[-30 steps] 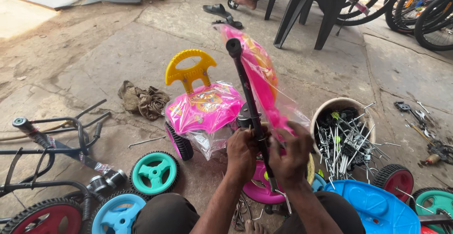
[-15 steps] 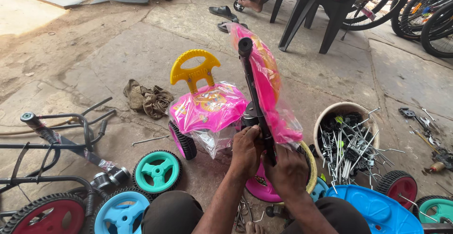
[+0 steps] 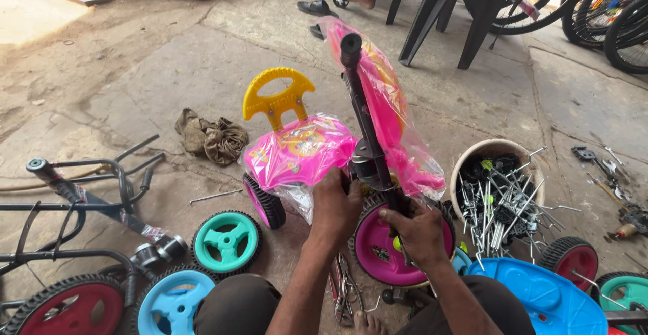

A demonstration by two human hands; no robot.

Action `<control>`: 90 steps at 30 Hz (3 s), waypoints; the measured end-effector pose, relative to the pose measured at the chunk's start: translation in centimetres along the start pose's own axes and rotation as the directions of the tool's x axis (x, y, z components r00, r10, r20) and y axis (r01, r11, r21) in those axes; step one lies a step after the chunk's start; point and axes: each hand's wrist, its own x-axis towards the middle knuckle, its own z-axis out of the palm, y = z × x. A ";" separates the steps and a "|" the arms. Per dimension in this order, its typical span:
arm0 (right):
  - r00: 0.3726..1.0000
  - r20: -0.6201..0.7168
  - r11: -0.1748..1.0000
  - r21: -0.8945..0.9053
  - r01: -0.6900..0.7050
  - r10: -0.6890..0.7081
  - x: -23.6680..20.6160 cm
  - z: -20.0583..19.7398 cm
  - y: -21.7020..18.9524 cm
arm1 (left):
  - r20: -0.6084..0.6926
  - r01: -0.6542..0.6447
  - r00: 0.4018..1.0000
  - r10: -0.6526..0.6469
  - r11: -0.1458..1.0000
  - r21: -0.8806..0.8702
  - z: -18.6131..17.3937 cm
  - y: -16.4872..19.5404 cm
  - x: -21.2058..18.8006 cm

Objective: The person assembles a pink plastic tricycle by attaching the handlebar to the front fork using a bolt and nut. They tighten the fastener by hand and adjust the handlebar position to secure it.

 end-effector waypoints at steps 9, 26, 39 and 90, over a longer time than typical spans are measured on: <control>1.000 -0.024 0.991 0.136 -0.007 0.010 0.0 -0.2 0.3 | 0.252 0.461 0.871 -0.421 0.525 -0.716 2.1 -0.5 -0.1; 0.998 0.025 0.972 0.229 -0.060 0.055 -0.1 -1.3 1.1 | 0.239 0.293 0.955 -0.178 0.701 -0.651 3.9 0.1 0.3; 1.000 0.019 0.983 0.184 -0.009 0.005 -0.5 -0.5 -0.3 | 0.197 0.324 0.940 -0.279 0.546 -0.773 4.7 0.0 0.6; 0.929 0.238 0.726 -0.580 0.371 -0.284 -3.4 -2.4 -5.2 | 0.081 0.163 0.985 -0.151 0.680 -0.715 3.6 1.3 -3.2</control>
